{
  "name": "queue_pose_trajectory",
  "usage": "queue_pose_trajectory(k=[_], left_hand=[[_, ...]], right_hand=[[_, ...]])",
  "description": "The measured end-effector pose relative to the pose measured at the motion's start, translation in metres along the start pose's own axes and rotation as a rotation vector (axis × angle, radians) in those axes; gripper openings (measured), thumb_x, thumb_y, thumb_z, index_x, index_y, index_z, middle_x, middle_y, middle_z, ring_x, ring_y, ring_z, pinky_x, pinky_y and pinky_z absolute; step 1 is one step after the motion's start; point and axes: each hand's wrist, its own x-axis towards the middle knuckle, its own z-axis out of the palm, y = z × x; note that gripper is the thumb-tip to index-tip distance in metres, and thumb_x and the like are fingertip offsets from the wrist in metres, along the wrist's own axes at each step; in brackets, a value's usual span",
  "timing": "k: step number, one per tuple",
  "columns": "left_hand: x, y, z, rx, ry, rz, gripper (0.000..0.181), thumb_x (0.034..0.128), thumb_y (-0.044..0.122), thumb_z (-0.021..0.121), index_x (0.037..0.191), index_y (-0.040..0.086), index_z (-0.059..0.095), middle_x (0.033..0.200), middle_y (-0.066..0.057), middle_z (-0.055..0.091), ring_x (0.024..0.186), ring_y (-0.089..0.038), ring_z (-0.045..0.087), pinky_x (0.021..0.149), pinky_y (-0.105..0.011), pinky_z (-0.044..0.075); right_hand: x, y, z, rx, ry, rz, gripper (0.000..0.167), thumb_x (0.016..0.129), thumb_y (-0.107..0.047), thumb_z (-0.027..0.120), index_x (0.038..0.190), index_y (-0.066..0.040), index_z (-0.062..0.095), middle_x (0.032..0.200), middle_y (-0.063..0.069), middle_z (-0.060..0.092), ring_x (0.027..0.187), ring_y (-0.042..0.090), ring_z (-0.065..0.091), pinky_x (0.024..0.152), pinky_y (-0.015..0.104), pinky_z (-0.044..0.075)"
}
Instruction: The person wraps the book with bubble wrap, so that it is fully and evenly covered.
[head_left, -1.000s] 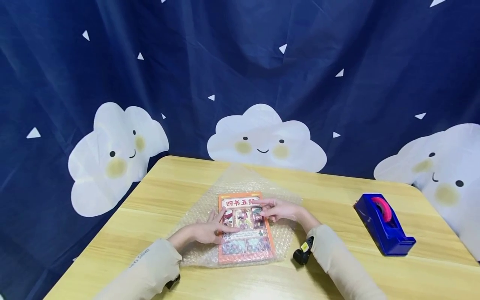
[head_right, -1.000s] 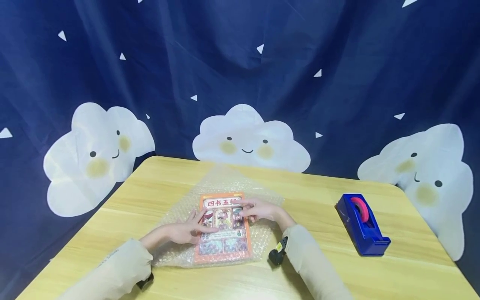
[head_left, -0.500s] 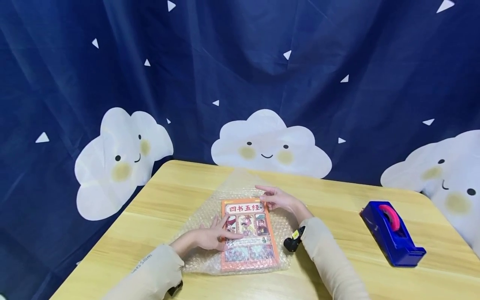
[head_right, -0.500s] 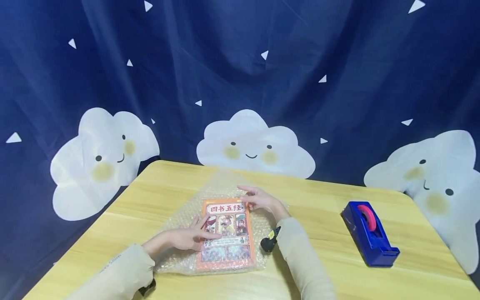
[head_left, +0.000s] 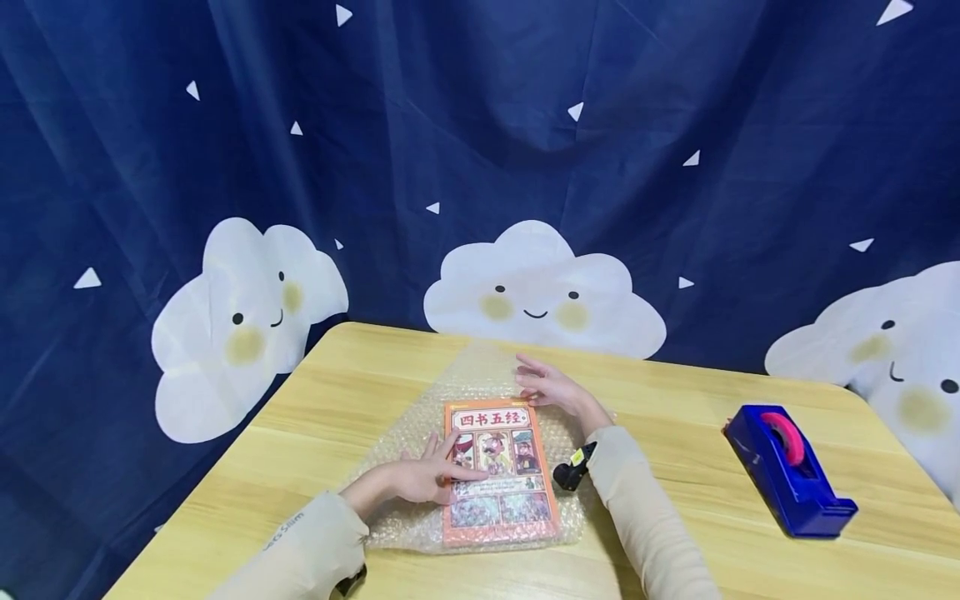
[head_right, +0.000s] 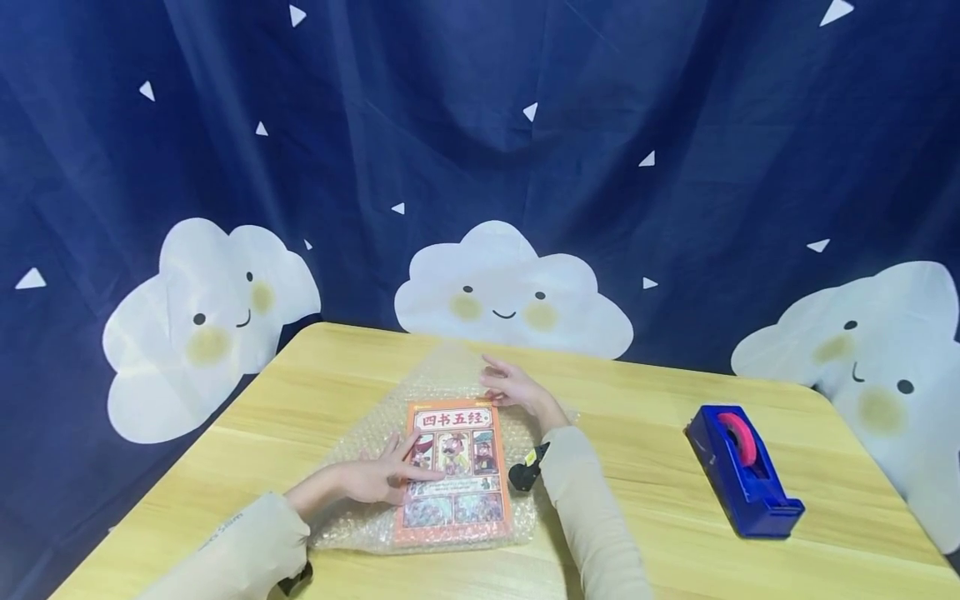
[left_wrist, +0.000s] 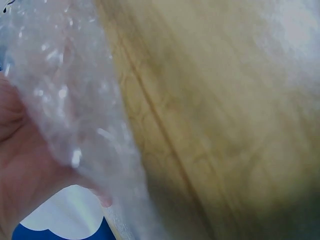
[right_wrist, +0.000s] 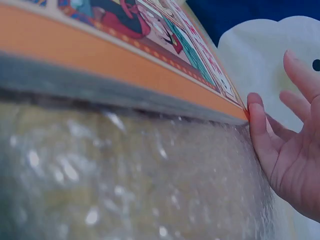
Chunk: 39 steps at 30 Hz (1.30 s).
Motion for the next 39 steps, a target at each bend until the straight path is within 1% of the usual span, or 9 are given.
queue_pose_trajectory(k=[5, 10, 15, 20, 25, 28, 31, 36, 39], left_hand=[[-0.001, 0.001, 0.000, 0.002, -0.006, -0.004, 0.043, 0.0895, 0.024, 0.054, 0.131, 0.034, 0.050, 0.151, -0.017, -0.015, 0.130, -0.047, -0.021, 0.090, -0.075, -0.010], [-0.001, 0.001, -0.001, -0.010, -0.013, 0.007, 0.043, 0.0896, 0.024, 0.054, 0.131, 0.033, 0.050, 0.150, -0.018, -0.016, 0.129, -0.047, -0.022, 0.091, -0.075, -0.010], [0.000, 0.000, 0.000, -0.025, 0.008, 0.012, 0.046, 0.0883, 0.015, 0.056, 0.130, 0.033, 0.051, 0.150, -0.017, -0.016, 0.129, -0.047, -0.023, 0.089, -0.075, -0.011], [0.000, 0.001, 0.000, -0.007, 0.013, 0.005, 0.047, 0.0883, 0.015, 0.056, 0.130, 0.034, 0.050, 0.151, -0.016, -0.016, 0.130, -0.046, -0.022, 0.089, -0.075, -0.011], [-0.001, 0.001, 0.001, -0.004, 0.010, 0.000, 0.047, 0.0882, 0.015, 0.056, 0.130, 0.034, 0.050, 0.151, -0.016, -0.016, 0.131, -0.046, -0.021, 0.090, -0.075, -0.011], [-0.002, 0.001, 0.001, 0.002, 0.016, 0.004, 0.046, 0.0883, 0.017, 0.056, 0.130, 0.034, 0.050, 0.150, -0.017, -0.016, 0.131, -0.046, -0.021, 0.090, -0.074, -0.011], [-0.003, 0.000, 0.001, 0.009, 0.016, 0.010, 0.045, 0.0886, 0.020, 0.055, 0.131, 0.033, 0.050, 0.150, -0.017, -0.016, 0.130, -0.047, -0.021, 0.091, -0.074, -0.010], [-0.002, -0.001, 0.001, -0.011, 0.007, 0.016, 0.045, 0.0887, 0.017, 0.055, 0.131, 0.033, 0.050, 0.150, -0.016, -0.017, 0.130, -0.046, -0.022, 0.090, -0.074, -0.012], [-0.002, -0.001, 0.000, -0.024, 0.002, 0.028, 0.044, 0.0890, 0.019, 0.055, 0.130, 0.032, 0.051, 0.150, -0.017, -0.018, 0.129, -0.047, -0.023, 0.090, -0.074, -0.012]], right_hand=[[0.004, -0.001, 0.003, -0.003, 0.026, 0.027, 0.071, 0.094, -0.018, 0.050, 0.148, -0.013, 0.004, 0.151, 0.020, 0.004, 0.086, 0.014, 0.057, 0.075, 0.026, 0.050], [0.009, -0.002, 0.005, -0.028, 0.057, 0.049, 0.076, 0.094, -0.018, 0.050, 0.147, -0.016, -0.004, 0.152, 0.020, 0.000, 0.079, 0.011, 0.056, 0.068, 0.022, 0.049], [0.009, -0.004, 0.007, -0.014, 0.113, 0.042, 0.077, 0.092, -0.022, 0.053, 0.148, -0.014, 0.000, 0.150, 0.021, 0.009, 0.076, 0.011, 0.057, 0.065, 0.021, 0.049], [0.006, -0.003, 0.010, 0.016, 0.159, 0.021, 0.074, 0.092, -0.023, 0.053, 0.147, -0.010, 0.006, 0.143, 0.025, 0.024, 0.085, 0.016, 0.060, 0.074, 0.028, 0.052], [-0.003, -0.001, 0.010, 0.062, 0.169, -0.015, 0.069, 0.094, -0.024, 0.049, 0.147, -0.008, 0.007, 0.134, 0.028, 0.037, 0.095, 0.023, 0.060, 0.082, 0.032, 0.051], [-0.009, -0.002, 0.009, 0.080, 0.151, -0.048, 0.067, 0.096, -0.024, 0.045, 0.146, -0.003, 0.006, 0.133, 0.032, 0.036, 0.090, 0.021, 0.062, 0.081, 0.029, 0.051], [-0.017, -0.004, 0.010, 0.099, 0.143, -0.058, 0.060, 0.098, -0.021, 0.040, 0.145, 0.001, 0.009, 0.135, 0.034, 0.034, 0.078, 0.013, 0.061, 0.073, 0.023, 0.051], [-0.023, -0.003, 0.010, 0.115, 0.126, -0.033, 0.051, 0.099, -0.020, 0.035, 0.142, 0.003, 0.019, 0.140, 0.030, 0.031, 0.068, 0.009, 0.055, 0.065, 0.019, 0.048], [-0.024, 0.000, 0.008, 0.100, 0.101, -0.001, 0.050, 0.099, -0.023, 0.037, 0.140, 0.004, 0.026, 0.137, 0.025, 0.039, 0.065, 0.007, 0.053, 0.062, 0.019, 0.047]])
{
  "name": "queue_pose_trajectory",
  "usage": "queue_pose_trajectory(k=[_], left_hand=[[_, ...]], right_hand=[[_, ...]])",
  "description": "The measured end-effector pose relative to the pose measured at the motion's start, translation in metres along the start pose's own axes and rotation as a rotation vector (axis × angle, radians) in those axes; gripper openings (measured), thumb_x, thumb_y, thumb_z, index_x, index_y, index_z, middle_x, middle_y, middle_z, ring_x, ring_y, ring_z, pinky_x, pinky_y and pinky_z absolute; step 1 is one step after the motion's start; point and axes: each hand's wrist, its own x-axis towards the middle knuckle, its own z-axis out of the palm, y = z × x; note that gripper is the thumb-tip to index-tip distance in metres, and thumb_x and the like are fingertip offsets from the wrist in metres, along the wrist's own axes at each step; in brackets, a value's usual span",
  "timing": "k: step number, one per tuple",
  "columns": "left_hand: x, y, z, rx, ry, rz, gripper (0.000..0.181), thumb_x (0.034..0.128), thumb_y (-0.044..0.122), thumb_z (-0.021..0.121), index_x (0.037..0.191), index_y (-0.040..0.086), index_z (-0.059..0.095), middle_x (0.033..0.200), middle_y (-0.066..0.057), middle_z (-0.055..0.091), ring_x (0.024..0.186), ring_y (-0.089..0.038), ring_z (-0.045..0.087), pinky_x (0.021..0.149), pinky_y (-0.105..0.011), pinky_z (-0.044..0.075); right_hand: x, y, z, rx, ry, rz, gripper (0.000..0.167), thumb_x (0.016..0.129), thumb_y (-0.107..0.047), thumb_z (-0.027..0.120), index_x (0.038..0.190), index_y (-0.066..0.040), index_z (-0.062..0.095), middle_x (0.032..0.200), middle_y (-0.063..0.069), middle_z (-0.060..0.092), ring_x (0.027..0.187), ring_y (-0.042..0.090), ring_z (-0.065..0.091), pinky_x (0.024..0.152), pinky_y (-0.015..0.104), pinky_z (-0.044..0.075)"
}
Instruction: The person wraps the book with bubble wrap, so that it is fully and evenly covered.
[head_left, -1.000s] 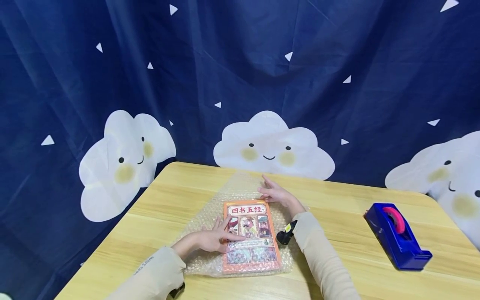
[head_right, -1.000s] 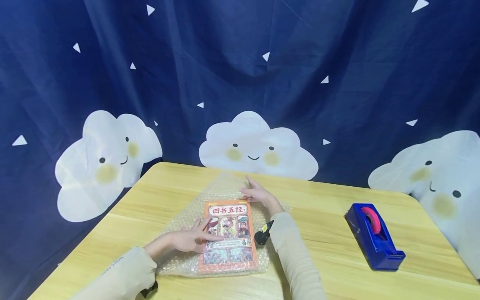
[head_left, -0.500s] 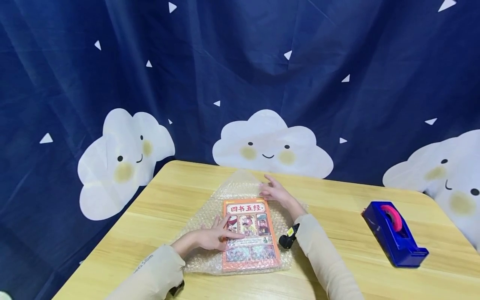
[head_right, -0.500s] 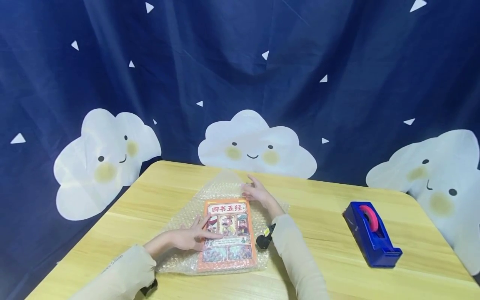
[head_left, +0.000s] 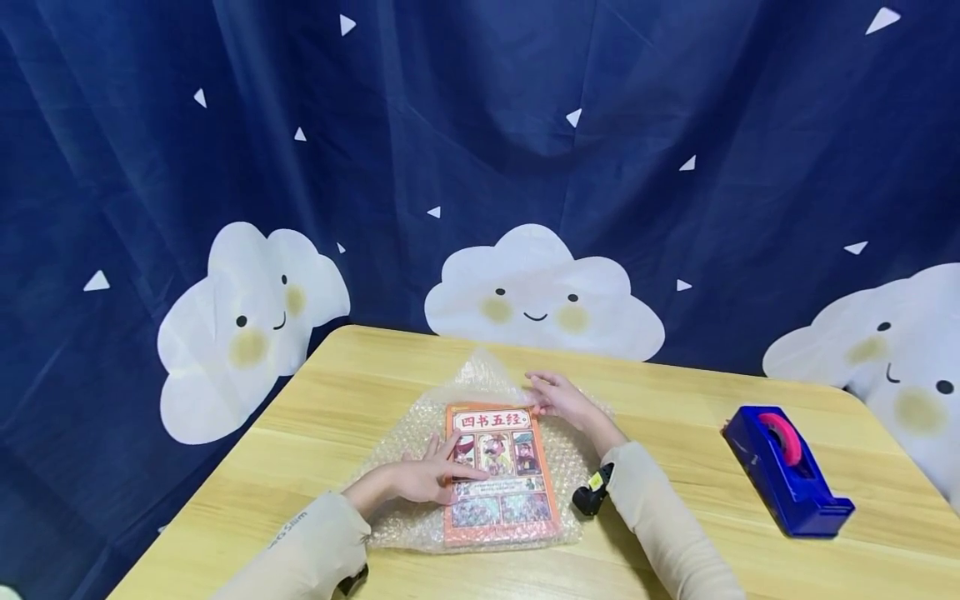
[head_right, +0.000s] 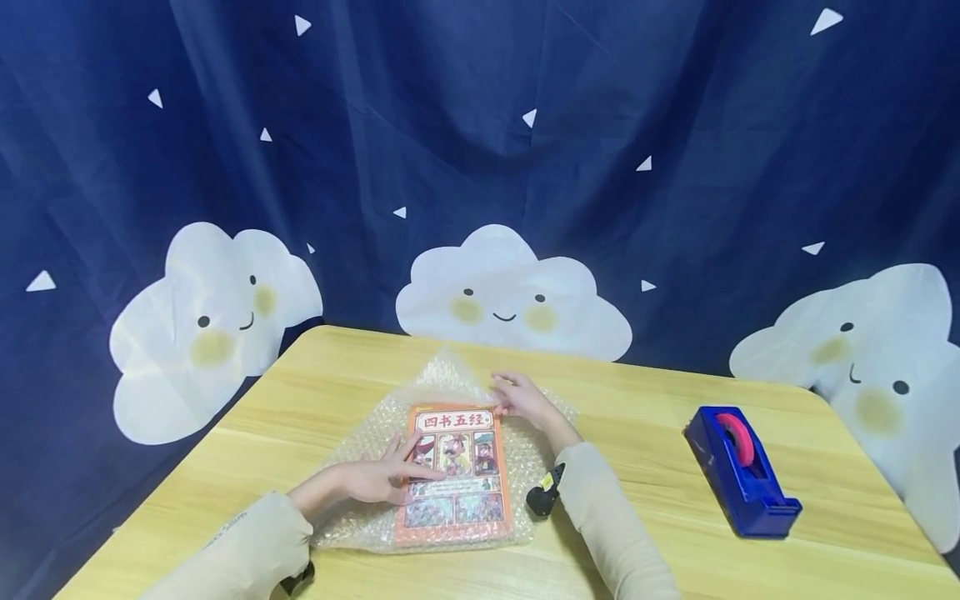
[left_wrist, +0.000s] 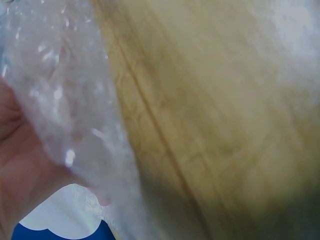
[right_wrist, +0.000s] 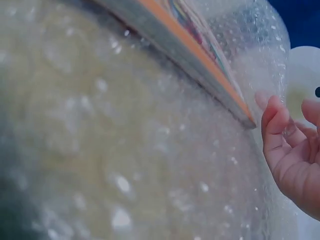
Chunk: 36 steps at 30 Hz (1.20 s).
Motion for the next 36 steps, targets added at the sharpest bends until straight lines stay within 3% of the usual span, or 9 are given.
queue_pose_trajectory(k=[5, 11, 16, 20, 25, 30, 36], left_hand=[[0.002, 0.000, 0.000, -0.015, -0.007, -0.002, 0.045, 0.0872, 0.016, 0.056, 0.129, 0.032, 0.052, 0.150, -0.016, -0.018, 0.129, -0.047, -0.023, 0.090, -0.074, -0.011], [0.002, 0.001, -0.002, -0.052, -0.010, 0.003, 0.052, 0.0832, 0.007, 0.056, 0.129, 0.031, 0.052, 0.150, -0.015, -0.019, 0.129, -0.046, -0.025, 0.093, -0.071, -0.013], [0.002, 0.002, -0.002, -0.049, -0.006, -0.006, 0.051, 0.0836, 0.008, 0.057, 0.128, 0.033, 0.052, 0.150, -0.014, -0.019, 0.129, -0.045, -0.025, 0.090, -0.073, -0.014], [0.001, 0.002, -0.001, -0.022, -0.004, -0.010, 0.051, 0.0840, 0.010, 0.057, 0.128, 0.034, 0.052, 0.151, -0.014, -0.017, 0.130, -0.044, -0.024, 0.091, -0.073, -0.012], [0.001, 0.002, -0.002, 0.029, 0.009, -0.016, 0.049, 0.0847, 0.014, 0.058, 0.128, 0.036, 0.052, 0.151, -0.014, -0.015, 0.132, -0.042, -0.022, 0.092, -0.073, -0.012], [0.002, 0.001, -0.002, 0.021, 0.012, -0.006, 0.049, 0.0841, 0.014, 0.057, 0.128, 0.035, 0.052, 0.151, -0.016, -0.015, 0.131, -0.044, -0.022, 0.092, -0.074, -0.010], [0.003, 0.000, -0.001, -0.005, -0.002, -0.009, 0.052, 0.0818, 0.011, 0.057, 0.128, 0.034, 0.052, 0.150, -0.017, -0.016, 0.130, -0.045, -0.024, 0.092, -0.074, -0.010]], right_hand=[[-0.001, 0.004, -0.007, 0.012, -0.060, 0.076, 0.049, 0.098, -0.024, 0.039, 0.137, 0.004, 0.031, 0.115, 0.014, 0.054, 0.061, 0.004, 0.052, 0.056, 0.015, 0.043], [0.000, -0.001, -0.011, 0.038, -0.145, 0.081, 0.052, 0.097, -0.025, 0.041, 0.142, -0.003, 0.025, 0.127, 0.014, 0.046, 0.063, 0.004, 0.049, 0.057, 0.014, 0.041], [-0.001, -0.001, -0.012, 0.095, -0.229, 0.091, 0.048, 0.098, -0.023, 0.039, 0.141, -0.004, 0.029, 0.093, 0.002, 0.047, 0.059, 0.004, 0.047, 0.055, 0.014, 0.043], [-0.004, 0.002, -0.013, 0.105, -0.268, 0.130, 0.044, 0.099, -0.021, 0.038, 0.136, 0.002, 0.036, 0.085, -0.002, 0.057, 0.055, 0.002, 0.049, 0.052, 0.012, 0.043], [-0.006, 0.000, -0.009, -0.040, -0.241, 0.188, 0.042, 0.098, -0.026, 0.040, 0.129, 0.001, 0.046, 0.069, -0.002, 0.062, 0.056, 0.005, 0.054, 0.051, 0.014, 0.043], [-0.007, -0.005, 0.000, -0.160, -0.168, 0.198, 0.038, 0.096, -0.029, 0.044, 0.124, -0.003, 0.049, 0.060, 0.000, 0.058, 0.047, 0.006, 0.047, 0.043, 0.015, 0.034], [-0.014, -0.010, 0.019, -0.394, -0.088, 0.111, 0.036, 0.088, -0.011, 0.059, 0.120, -0.003, 0.045, 0.054, 0.000, 0.048, 0.042, 0.007, 0.039, 0.039, 0.018, 0.030]])
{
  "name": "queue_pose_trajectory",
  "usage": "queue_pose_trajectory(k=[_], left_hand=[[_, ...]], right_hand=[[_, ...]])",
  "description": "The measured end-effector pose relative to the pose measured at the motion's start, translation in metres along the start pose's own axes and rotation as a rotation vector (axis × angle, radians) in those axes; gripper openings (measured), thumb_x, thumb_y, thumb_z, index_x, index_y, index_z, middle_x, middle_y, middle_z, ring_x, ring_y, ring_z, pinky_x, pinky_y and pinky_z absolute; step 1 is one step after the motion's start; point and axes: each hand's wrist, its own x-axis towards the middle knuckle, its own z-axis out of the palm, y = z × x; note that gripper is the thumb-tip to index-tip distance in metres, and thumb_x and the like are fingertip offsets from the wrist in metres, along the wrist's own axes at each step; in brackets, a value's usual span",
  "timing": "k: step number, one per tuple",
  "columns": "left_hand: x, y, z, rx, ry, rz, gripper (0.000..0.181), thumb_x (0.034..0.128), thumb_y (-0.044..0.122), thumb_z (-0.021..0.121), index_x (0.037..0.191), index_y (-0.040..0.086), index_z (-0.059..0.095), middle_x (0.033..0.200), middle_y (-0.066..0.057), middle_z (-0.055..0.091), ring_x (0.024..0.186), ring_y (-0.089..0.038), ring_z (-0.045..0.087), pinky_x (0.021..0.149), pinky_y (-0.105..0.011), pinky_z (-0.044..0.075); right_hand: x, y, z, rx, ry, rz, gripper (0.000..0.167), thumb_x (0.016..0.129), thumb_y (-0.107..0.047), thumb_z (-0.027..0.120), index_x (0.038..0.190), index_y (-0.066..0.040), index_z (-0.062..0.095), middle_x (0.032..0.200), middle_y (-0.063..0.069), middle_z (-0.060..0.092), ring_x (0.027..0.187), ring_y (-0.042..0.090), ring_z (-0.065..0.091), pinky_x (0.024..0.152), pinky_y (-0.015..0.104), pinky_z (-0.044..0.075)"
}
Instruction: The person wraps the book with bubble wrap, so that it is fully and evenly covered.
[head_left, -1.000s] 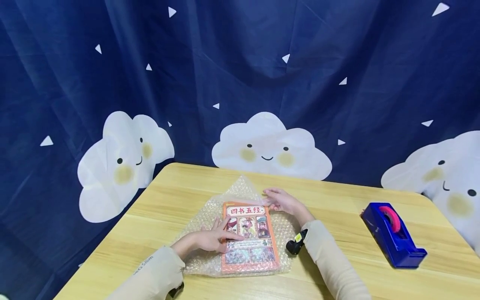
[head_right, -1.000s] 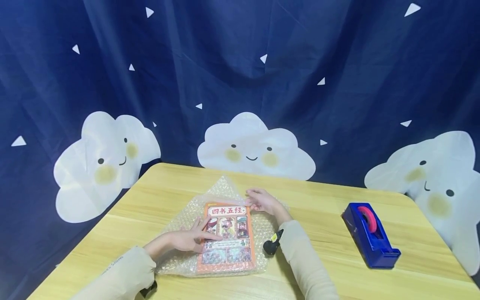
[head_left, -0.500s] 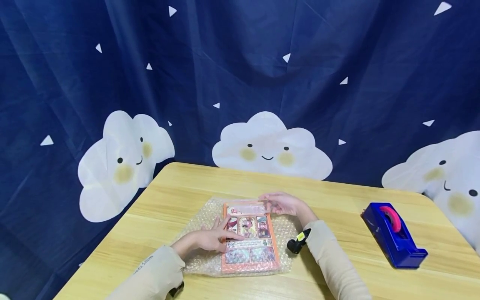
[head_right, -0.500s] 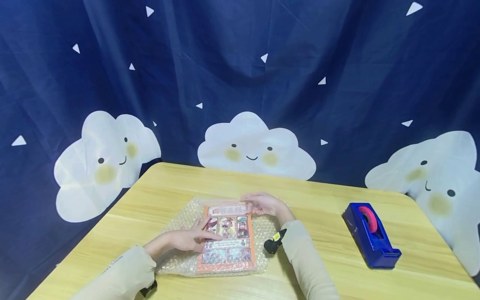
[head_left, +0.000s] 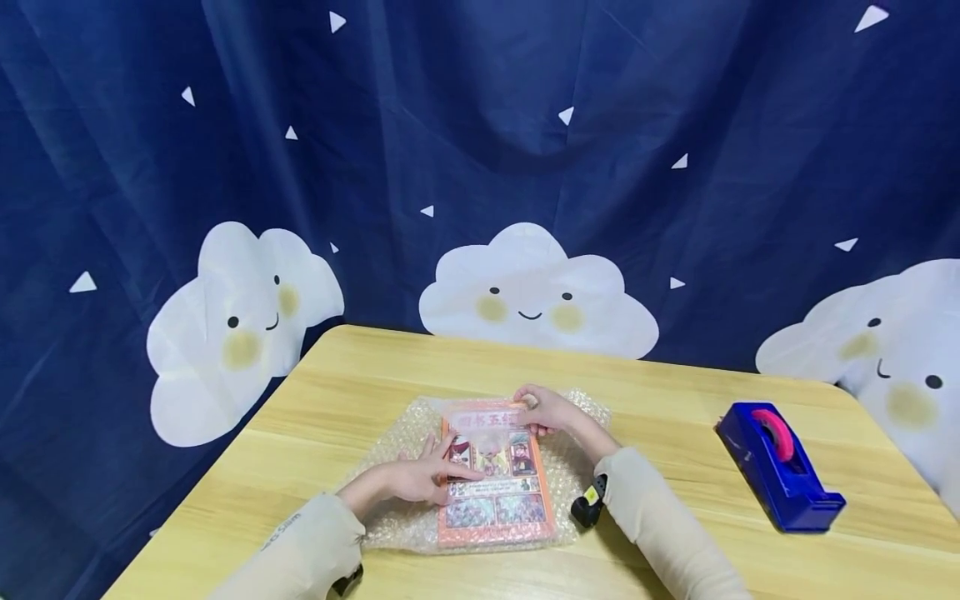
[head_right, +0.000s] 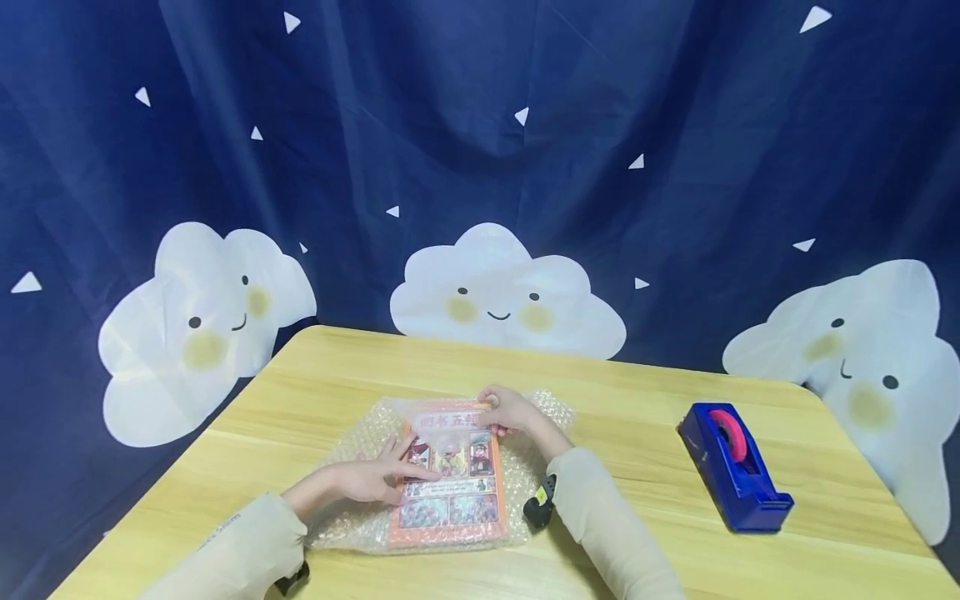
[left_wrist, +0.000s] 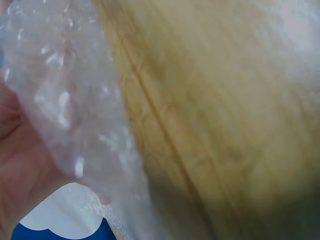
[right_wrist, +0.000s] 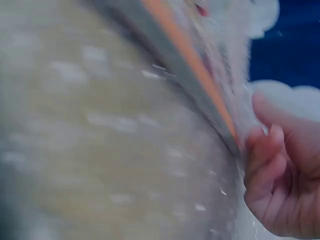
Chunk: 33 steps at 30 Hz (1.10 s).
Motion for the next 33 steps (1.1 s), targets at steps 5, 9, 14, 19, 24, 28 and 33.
queue_pose_trajectory(k=[5, 9, 14, 19, 24, 28, 33], left_hand=[[0.001, -0.001, 0.001, -0.064, 0.001, -0.001, 0.051, 0.0820, 0.007, 0.057, 0.127, 0.032, 0.054, 0.150, -0.018, -0.017, 0.129, -0.043, -0.027, 0.093, -0.071, -0.014], [0.000, 0.000, 0.000, -0.084, -0.005, 0.008, 0.051, 0.0817, 0.006, 0.058, 0.126, 0.031, 0.055, 0.149, -0.019, -0.018, 0.129, -0.043, -0.028, 0.092, -0.070, -0.016], [-0.001, 0.001, 0.000, -0.095, -0.013, 0.007, 0.051, 0.0827, 0.007, 0.058, 0.127, 0.031, 0.054, 0.149, -0.019, -0.019, 0.128, -0.044, -0.028, 0.092, -0.070, -0.016], [-0.001, 0.001, 0.000, -0.107, -0.015, -0.002, 0.050, 0.0830, 0.006, 0.057, 0.127, 0.030, 0.055, 0.149, -0.019, -0.019, 0.128, -0.044, -0.027, 0.091, -0.071, -0.016], [-0.001, 0.000, 0.001, -0.081, -0.012, -0.001, 0.050, 0.0832, 0.006, 0.058, 0.127, 0.030, 0.055, 0.149, -0.020, -0.017, 0.129, -0.045, -0.026, 0.091, -0.071, -0.015], [0.001, 0.003, 0.001, 0.010, 0.032, 0.010, 0.051, 0.0815, 0.007, 0.061, 0.125, 0.033, 0.056, 0.150, -0.021, -0.010, 0.131, -0.048, -0.019, 0.088, -0.076, -0.010], [0.004, 0.008, 0.003, 0.193, 0.147, 0.048, 0.061, 0.0740, 0.004, 0.067, 0.125, 0.034, 0.055, 0.149, -0.024, -0.013, 0.133, -0.044, -0.017, 0.089, -0.077, -0.003]], right_hand=[[-0.004, -0.003, 0.009, -0.127, 0.089, 0.008, 0.047, 0.082, -0.007, 0.066, 0.124, -0.008, 0.046, 0.057, 0.001, 0.044, 0.044, 0.010, 0.036, 0.041, 0.020, 0.031], [-0.007, -0.001, 0.007, -0.127, 0.059, -0.002, 0.054, 0.082, -0.009, 0.066, 0.131, -0.009, 0.042, 0.056, 0.001, 0.045, 0.043, 0.010, 0.036, 0.042, 0.021, 0.031], [-0.010, 0.004, -0.001, -0.020, -0.078, -0.079, 0.073, 0.085, -0.011, 0.063, 0.145, -0.007, 0.022, 0.052, 0.000, 0.046, 0.041, 0.007, 0.034, 0.041, 0.020, 0.029], [-0.008, 0.012, -0.006, 0.053, -0.171, -0.135, 0.077, 0.086, -0.010, 0.061, 0.147, -0.008, 0.014, 0.049, -0.003, 0.043, 0.039, 0.005, 0.032, 0.039, 0.018, 0.028], [-0.008, 0.018, -0.007, 0.082, -0.191, -0.125, 0.069, 0.087, -0.014, 0.061, 0.144, -0.007, 0.023, 0.050, -0.003, 0.044, 0.039, 0.004, 0.033, 0.039, 0.017, 0.029], [-0.008, 0.018, -0.006, 0.069, -0.155, -0.102, 0.064, 0.087, -0.018, 0.061, 0.142, -0.007, 0.031, 0.048, -0.004, 0.045, 0.038, 0.004, 0.032, 0.038, 0.017, 0.028], [-0.007, 0.016, -0.006, 0.021, -0.136, -0.095, 0.066, 0.086, -0.020, 0.063, 0.142, -0.009, 0.031, 0.060, 0.001, 0.056, 0.039, 0.004, 0.033, 0.038, 0.017, 0.029]])
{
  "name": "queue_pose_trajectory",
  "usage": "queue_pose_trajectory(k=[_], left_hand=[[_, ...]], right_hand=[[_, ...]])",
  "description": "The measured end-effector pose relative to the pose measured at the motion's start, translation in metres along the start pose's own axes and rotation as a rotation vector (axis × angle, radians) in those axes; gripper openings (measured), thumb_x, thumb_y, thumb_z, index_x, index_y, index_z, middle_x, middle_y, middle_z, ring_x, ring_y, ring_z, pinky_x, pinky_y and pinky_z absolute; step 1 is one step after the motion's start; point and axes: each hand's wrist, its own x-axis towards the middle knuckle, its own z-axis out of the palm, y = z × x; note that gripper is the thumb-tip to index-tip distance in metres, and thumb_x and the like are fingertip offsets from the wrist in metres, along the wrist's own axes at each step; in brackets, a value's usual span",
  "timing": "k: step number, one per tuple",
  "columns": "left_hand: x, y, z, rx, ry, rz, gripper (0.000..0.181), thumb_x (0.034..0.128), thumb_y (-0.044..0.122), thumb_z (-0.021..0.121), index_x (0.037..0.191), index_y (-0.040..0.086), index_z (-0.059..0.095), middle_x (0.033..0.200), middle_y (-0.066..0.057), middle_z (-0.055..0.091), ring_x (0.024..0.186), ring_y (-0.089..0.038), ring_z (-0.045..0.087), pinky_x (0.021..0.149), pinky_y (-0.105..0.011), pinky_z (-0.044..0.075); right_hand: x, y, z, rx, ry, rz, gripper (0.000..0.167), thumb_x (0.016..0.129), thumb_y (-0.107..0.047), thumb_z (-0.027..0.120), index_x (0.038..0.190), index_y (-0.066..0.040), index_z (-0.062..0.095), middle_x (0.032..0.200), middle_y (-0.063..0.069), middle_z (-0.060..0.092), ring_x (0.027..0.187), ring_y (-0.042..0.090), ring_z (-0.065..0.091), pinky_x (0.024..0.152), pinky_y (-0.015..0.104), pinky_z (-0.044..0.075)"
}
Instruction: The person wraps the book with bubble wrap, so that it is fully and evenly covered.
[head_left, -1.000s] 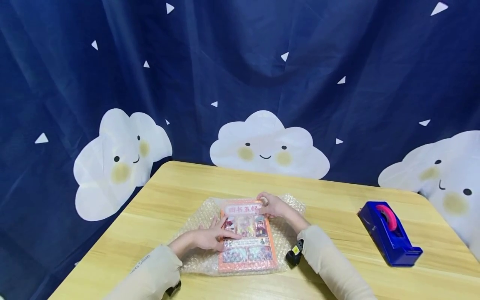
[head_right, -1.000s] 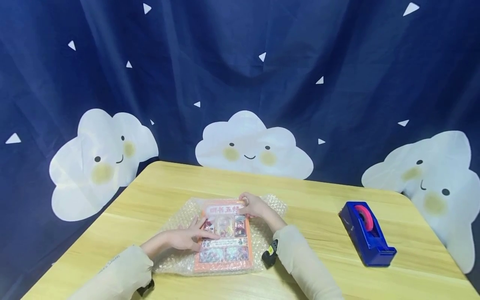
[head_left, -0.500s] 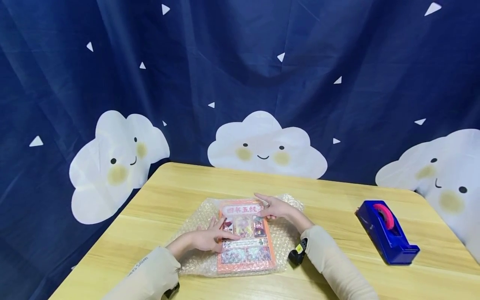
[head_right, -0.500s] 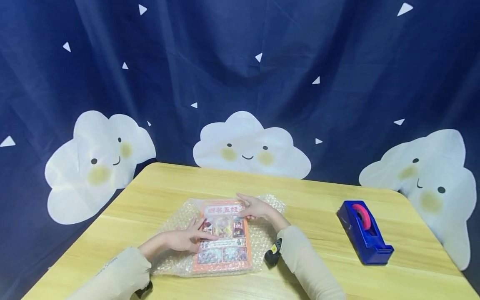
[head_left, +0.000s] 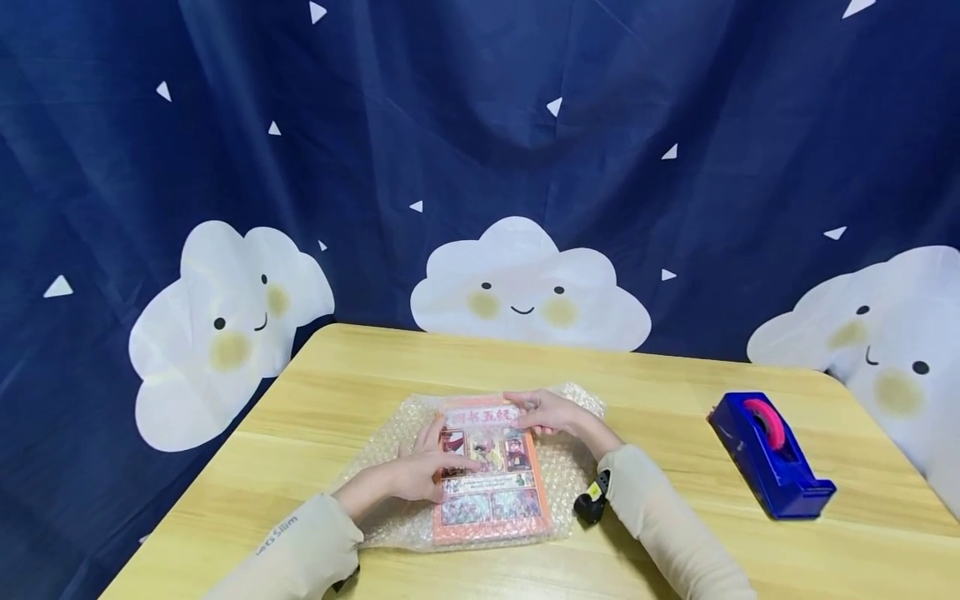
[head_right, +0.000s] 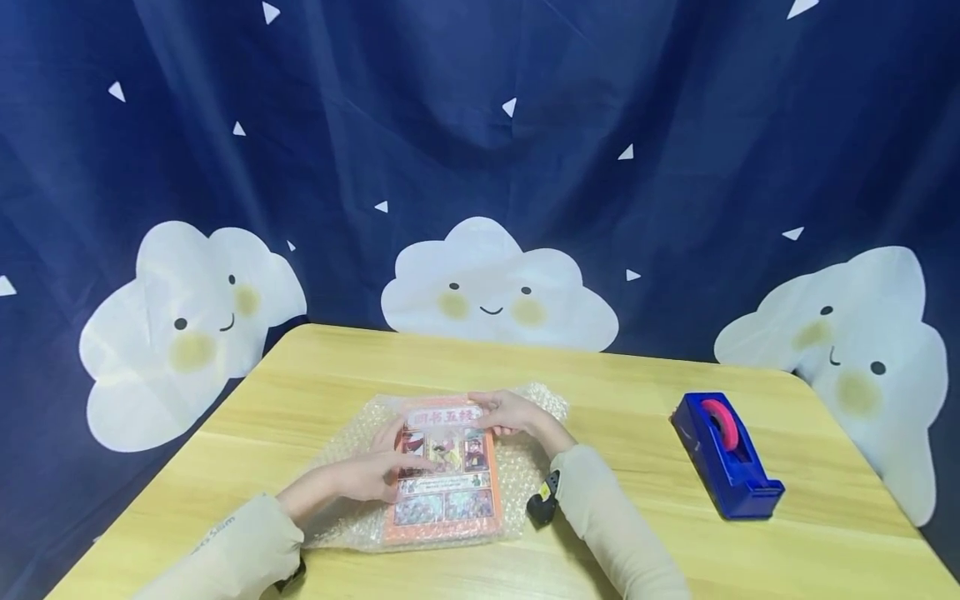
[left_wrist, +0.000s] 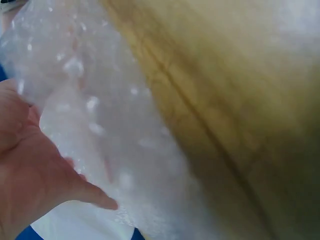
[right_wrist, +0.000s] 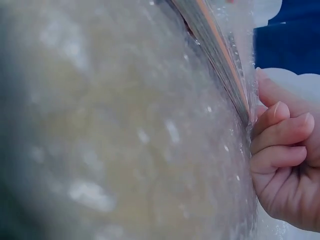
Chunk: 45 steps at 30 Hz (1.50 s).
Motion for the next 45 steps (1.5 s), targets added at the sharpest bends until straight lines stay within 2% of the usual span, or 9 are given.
queue_pose_trajectory(k=[5, 11, 17, 23, 28, 31, 35, 41, 45], left_hand=[[0.002, 0.005, 0.002, 0.128, 0.097, 0.038, 0.077, 0.0665, -0.001, 0.071, 0.131, 0.035, 0.049, 0.147, -0.022, -0.022, 0.133, -0.042, -0.020, 0.094, -0.073, -0.003], [0.003, 0.007, 0.002, 0.155, 0.091, 0.085, 0.065, 0.0691, -0.004, 0.069, 0.122, 0.032, 0.058, 0.149, -0.022, -0.012, 0.134, -0.043, -0.016, 0.094, -0.073, -0.006], [0.000, 0.001, 0.003, 0.081, 0.019, 0.114, 0.045, 0.0745, 0.000, 0.065, 0.112, 0.025, 0.059, 0.150, -0.017, 0.017, 0.134, -0.047, 0.006, 0.092, -0.074, -0.005], [0.001, 0.000, 0.002, 0.033, 0.015, 0.119, 0.055, 0.0744, -0.001, 0.066, 0.118, 0.020, 0.038, 0.147, -0.018, 0.024, 0.135, -0.043, 0.014, 0.094, -0.073, -0.001], [0.002, -0.001, 0.000, 0.029, -0.033, 0.093, 0.083, 0.0778, 0.003, 0.065, 0.145, 0.020, 0.020, 0.151, -0.014, 0.015, 0.137, -0.039, 0.008, 0.097, -0.071, 0.002], [0.001, 0.000, -0.002, 0.053, -0.091, 0.085, 0.077, 0.0799, 0.004, 0.063, 0.144, 0.026, 0.027, 0.152, -0.012, 0.008, 0.137, -0.040, 0.000, 0.097, -0.071, 0.005], [0.002, 0.006, -0.005, 0.092, -0.158, 0.059, 0.067, 0.0823, 0.004, 0.060, 0.140, 0.029, 0.036, 0.153, -0.013, 0.003, 0.136, -0.041, -0.005, 0.095, -0.073, 0.008], [0.002, 0.015, -0.011, 0.105, -0.218, 0.022, 0.064, 0.0868, 0.007, 0.057, 0.142, 0.028, 0.033, 0.153, -0.013, -0.001, 0.136, -0.041, -0.009, 0.100, -0.068, 0.011], [0.002, 0.015, -0.011, 0.097, -0.229, 0.013, 0.064, 0.0870, 0.006, 0.057, 0.142, 0.029, 0.033, 0.153, -0.013, -0.002, 0.136, -0.041, -0.010, 0.103, -0.063, 0.013]], right_hand=[[0.000, -0.003, -0.002, -0.005, -0.028, -0.020, 0.069, 0.085, -0.016, 0.063, 0.143, -0.007, 0.027, 0.116, 0.027, 0.057, 0.041, 0.003, 0.034, 0.040, 0.016, 0.031], [-0.001, -0.006, -0.003, 0.010, -0.032, -0.005, 0.069, 0.085, -0.012, 0.063, 0.143, -0.006, 0.026, 0.062, 0.011, 0.053, 0.038, 0.005, 0.030, 0.040, 0.018, 0.030], [-0.001, -0.004, -0.001, 0.053, -0.033, 0.021, 0.070, 0.084, -0.011, 0.064, 0.143, -0.007, 0.028, 0.109, 0.024, 0.058, 0.040, 0.004, 0.033, 0.040, 0.017, 0.030], [0.000, -0.001, -0.002, 0.070, -0.056, 0.007, 0.068, 0.085, -0.007, 0.062, 0.143, -0.004, 0.026, 0.058, -0.001, 0.054, 0.040, 0.004, 0.034, 0.040, 0.016, 0.028], [0.000, 0.000, -0.003, 0.079, -0.047, 0.000, 0.068, 0.085, -0.009, 0.062, 0.143, -0.005, 0.027, 0.071, 0.014, 0.057, 0.041, 0.004, 0.036, 0.040, 0.016, 0.030], [-0.001, 0.001, -0.002, 0.075, -0.034, -0.011, 0.067, 0.086, -0.010, 0.062, 0.143, -0.005, 0.027, 0.109, 0.030, 0.055, 0.042, 0.004, 0.036, 0.040, 0.017, 0.031], [-0.003, 0.001, 0.001, 0.056, 0.007, -0.026, 0.065, 0.087, -0.013, 0.061, 0.143, -0.006, 0.028, 0.128, 0.037, 0.040, 0.042, 0.004, 0.035, 0.040, 0.017, 0.031], [-0.014, 0.000, 0.006, 0.085, 0.113, -0.059, 0.069, 0.088, -0.016, 0.060, 0.145, -0.008, 0.021, 0.099, 0.021, 0.062, 0.043, 0.006, 0.035, 0.040, 0.018, 0.031], [-0.021, 0.003, 0.007, 0.092, 0.160, -0.067, 0.071, 0.089, -0.018, 0.059, 0.146, -0.008, 0.018, 0.060, 0.002, 0.052, 0.044, 0.006, 0.036, 0.041, 0.018, 0.031]])
